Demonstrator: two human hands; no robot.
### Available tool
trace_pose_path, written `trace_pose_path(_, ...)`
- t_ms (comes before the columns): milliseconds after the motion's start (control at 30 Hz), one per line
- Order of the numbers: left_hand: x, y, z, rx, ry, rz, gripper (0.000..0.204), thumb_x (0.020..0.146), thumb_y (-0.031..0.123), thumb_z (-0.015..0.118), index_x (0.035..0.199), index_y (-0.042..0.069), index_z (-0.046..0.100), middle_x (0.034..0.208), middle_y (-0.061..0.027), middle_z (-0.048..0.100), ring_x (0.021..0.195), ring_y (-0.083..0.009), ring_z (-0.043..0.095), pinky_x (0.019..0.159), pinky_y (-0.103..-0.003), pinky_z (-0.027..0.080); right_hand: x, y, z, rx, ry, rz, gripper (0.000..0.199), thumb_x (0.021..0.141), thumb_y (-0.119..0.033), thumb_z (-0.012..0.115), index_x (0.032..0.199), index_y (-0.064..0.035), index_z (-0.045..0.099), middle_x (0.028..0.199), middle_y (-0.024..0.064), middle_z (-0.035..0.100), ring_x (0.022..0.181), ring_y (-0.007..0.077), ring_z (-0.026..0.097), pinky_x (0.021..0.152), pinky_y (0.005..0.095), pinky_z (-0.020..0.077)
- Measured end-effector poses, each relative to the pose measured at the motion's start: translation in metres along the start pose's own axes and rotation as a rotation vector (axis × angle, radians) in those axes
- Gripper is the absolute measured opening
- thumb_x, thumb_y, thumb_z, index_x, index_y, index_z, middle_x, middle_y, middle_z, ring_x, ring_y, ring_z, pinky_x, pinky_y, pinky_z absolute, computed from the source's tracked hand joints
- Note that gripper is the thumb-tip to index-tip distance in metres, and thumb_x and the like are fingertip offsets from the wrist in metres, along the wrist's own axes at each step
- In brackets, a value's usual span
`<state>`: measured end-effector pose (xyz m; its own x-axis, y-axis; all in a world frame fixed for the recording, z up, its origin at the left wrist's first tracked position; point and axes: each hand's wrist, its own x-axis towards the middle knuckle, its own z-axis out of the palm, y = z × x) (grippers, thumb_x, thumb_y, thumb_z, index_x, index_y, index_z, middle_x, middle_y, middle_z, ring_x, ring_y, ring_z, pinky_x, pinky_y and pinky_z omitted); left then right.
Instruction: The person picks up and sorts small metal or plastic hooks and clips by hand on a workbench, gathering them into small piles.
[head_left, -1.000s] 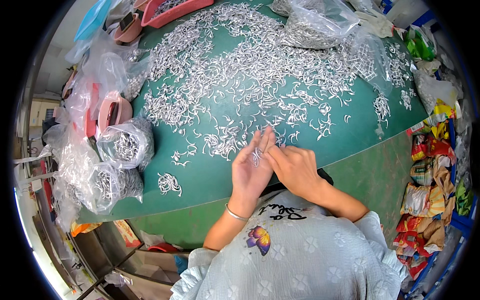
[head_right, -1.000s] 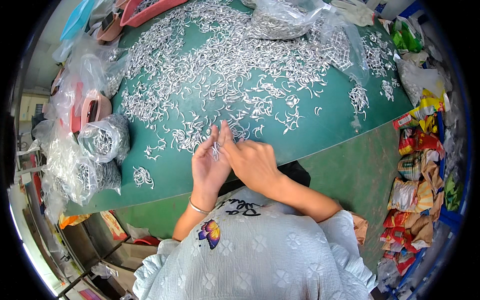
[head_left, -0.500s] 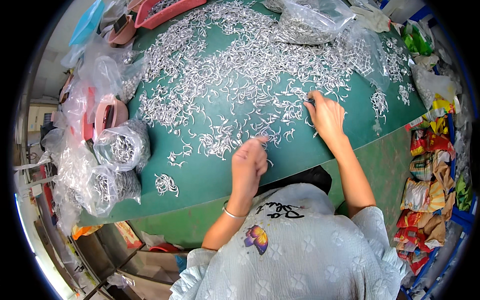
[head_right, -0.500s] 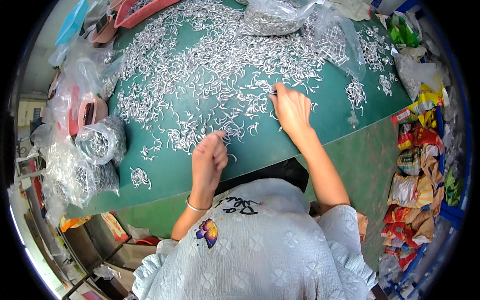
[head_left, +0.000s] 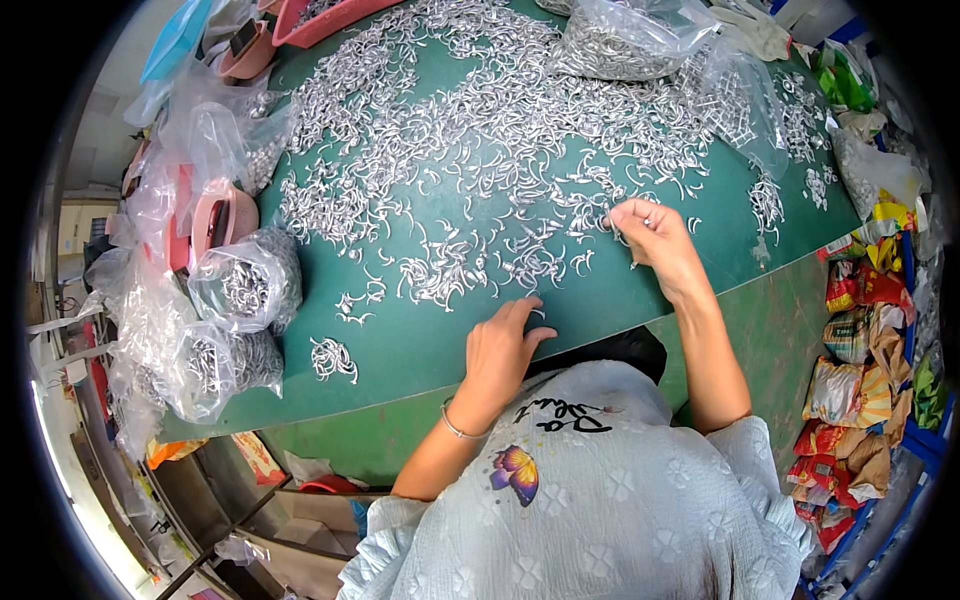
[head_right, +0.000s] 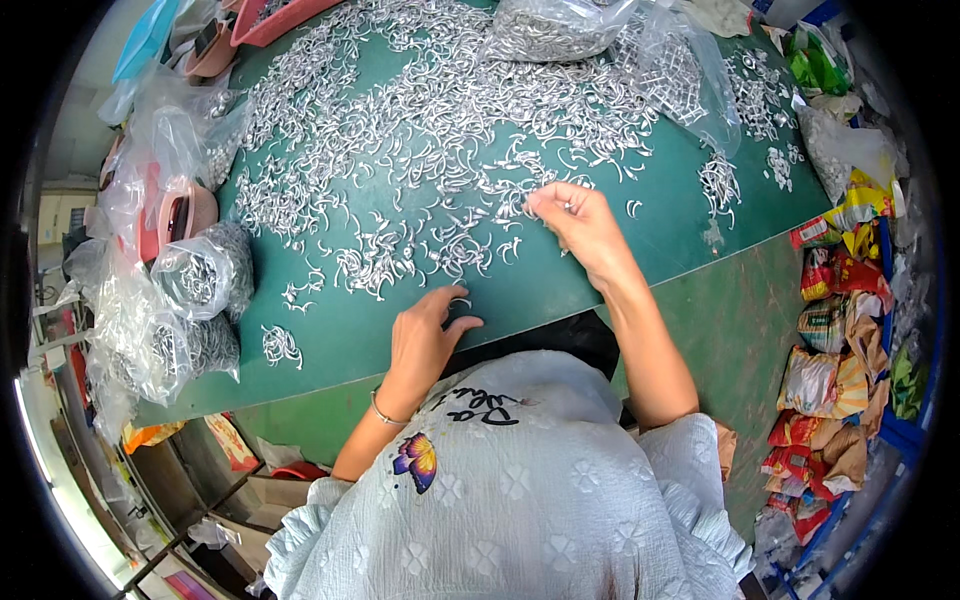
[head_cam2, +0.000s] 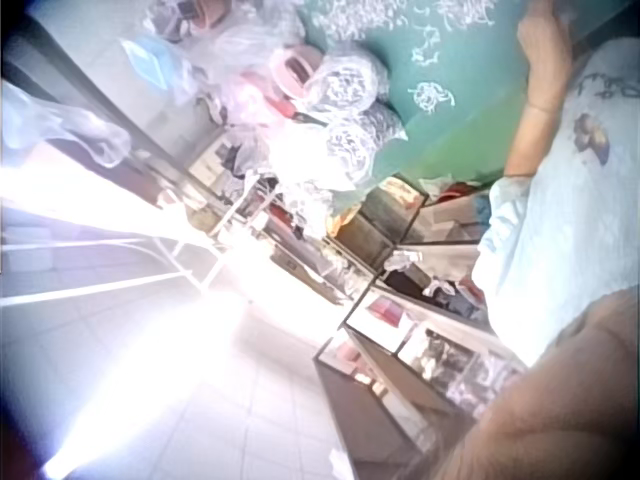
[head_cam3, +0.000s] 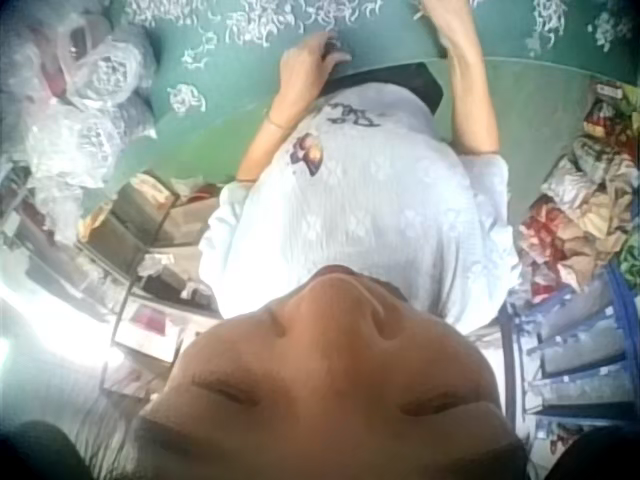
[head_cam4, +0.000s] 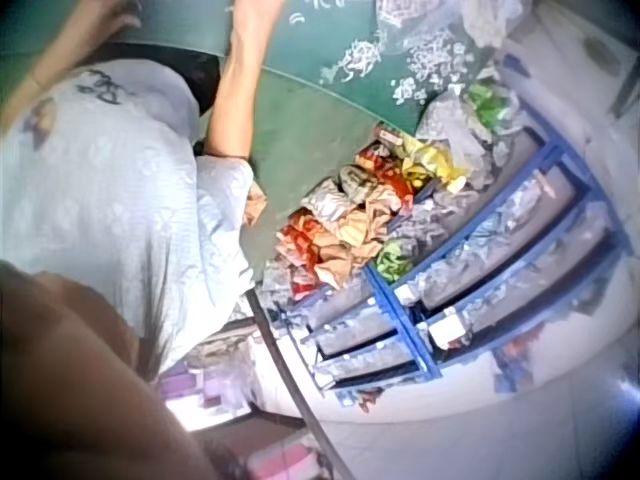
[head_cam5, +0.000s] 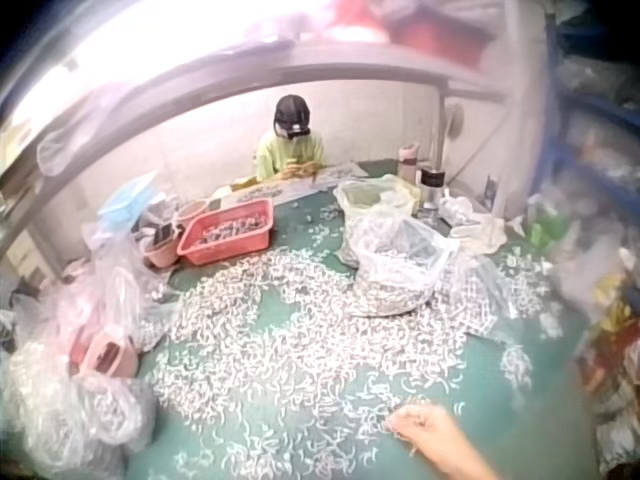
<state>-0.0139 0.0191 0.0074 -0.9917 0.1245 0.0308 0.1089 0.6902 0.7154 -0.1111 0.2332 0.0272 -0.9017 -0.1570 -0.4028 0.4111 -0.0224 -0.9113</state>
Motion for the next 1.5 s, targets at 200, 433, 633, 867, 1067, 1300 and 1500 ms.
trace_pose_path(200, 0.000, -0.015, 0.000, -0.070, 0.156, -0.072, 0.015, 0.081, 0.013, 0.071, 0.088, 0.002, 0.064, 0.070, -0.0052, 0.061, 0.051, -0.0180, 0.052, 0.048, -0.030, 0.039, -0.009, 0.008, 0.012, 0.157, -0.167, 0.072, 0.016, 0.093, -0.017, 0.057, 0.089, -0.0012, 0.061, 0.057, -0.0104, 0.034, 0.047, 0.0000, 0.023, 0.043, 0.0199, 0.0165)
trace_pose_path(433, 0.009, -0.020, -0.013, -1.786, -0.219, -0.592, 0.018, 0.094, 0.016, 0.052, 0.101, 0.001, 0.059, 0.091, -0.0058, 0.061, 0.079, -0.0141, 0.059, 0.067, -0.026, 0.047, -0.029, 0.016, 0.049, -0.203, -0.158, -0.344, 0.010, 0.085, -0.013, 0.065, 0.088, -0.0038, 0.066, 0.068, -0.0042, 0.060, 0.055, 0.0067, 0.049, 0.051, 0.0254, 0.0396)
trace_pose_path(633, 0.011, -0.008, 0.003, -2.067, -0.116, -0.734, 0.017, 0.095, 0.016, 0.050, 0.100, 0.002, 0.059, 0.094, -0.0094, 0.062, 0.081, -0.0174, 0.058, 0.074, -0.029, 0.047, -0.035, 0.008, 0.056, -0.483, -0.004, -0.391, 0.011, 0.082, -0.016, 0.067, 0.090, -0.0073, 0.067, 0.066, 0.0097, 0.062, 0.054, 0.0197, 0.059, 0.052, 0.0296, 0.0449)
trace_pose_path(867, 0.005, -0.015, -0.008, -1.111, -0.097, -0.437, 0.026, 0.097, 0.023, 0.050, 0.085, 0.004, 0.061, 0.063, 0.0031, 0.045, 0.051, -0.0054, 0.033, 0.045, -0.022, 0.026, 0.005, 0.020, 0.050, -0.954, 0.161, -0.655, 0.019, 0.082, -0.020, 0.067, 0.098, -0.0104, 0.064, 0.067, 0.0107, 0.062, 0.057, 0.0327, 0.059, 0.050, 0.0417, 0.0438)
trace_pose_path(1067, 0.026, -0.026, -0.028, -1.348, -0.157, -0.618, 0.031, 0.097, 0.027, 0.051, 0.084, 0.000, 0.060, 0.057, 0.0064, 0.034, 0.050, -0.0045, 0.030, 0.044, -0.020, 0.023, 0.014, 0.022, 0.066, -1.134, -0.010, -0.677, 0.011, 0.079, -0.016, 0.065, 0.087, -0.0079, 0.063, 0.070, 0.0109, 0.062, 0.064, 0.0338, 0.061, 0.054, 0.0447, 0.0447)
trace_pose_path(1300, 0.022, 0.000, -0.022, -1.683, 0.078, -0.908, 0.027, 0.097, 0.023, 0.050, 0.099, -0.002, 0.059, 0.074, -0.0017, 0.049, 0.060, -0.0093, 0.040, 0.053, -0.022, 0.037, 0.010, 0.005, 0.048, -0.988, -0.010, -0.451, 0.010, 0.080, -0.015, 0.066, 0.079, -0.0062, 0.062, 0.064, 0.0141, 0.060, 0.063, 0.0360, 0.060, 0.055, 0.0463, 0.0439)
trace_pose_path(1500, 0.023, 0.005, -0.020, -1.562, 0.010, -0.895, 0.030, 0.098, 0.023, 0.048, 0.103, -0.004, 0.059, 0.080, -0.0039, 0.056, 0.063, -0.0118, 0.046, 0.058, -0.025, 0.043, -0.007, -0.003, 0.048, -0.745, -0.153, -0.314, 0.009, 0.080, -0.016, 0.066, 0.082, -0.0074, 0.063, 0.055, 0.0102, 0.053, 0.050, 0.0272, 0.052, 0.050, 0.0380, 0.0399)
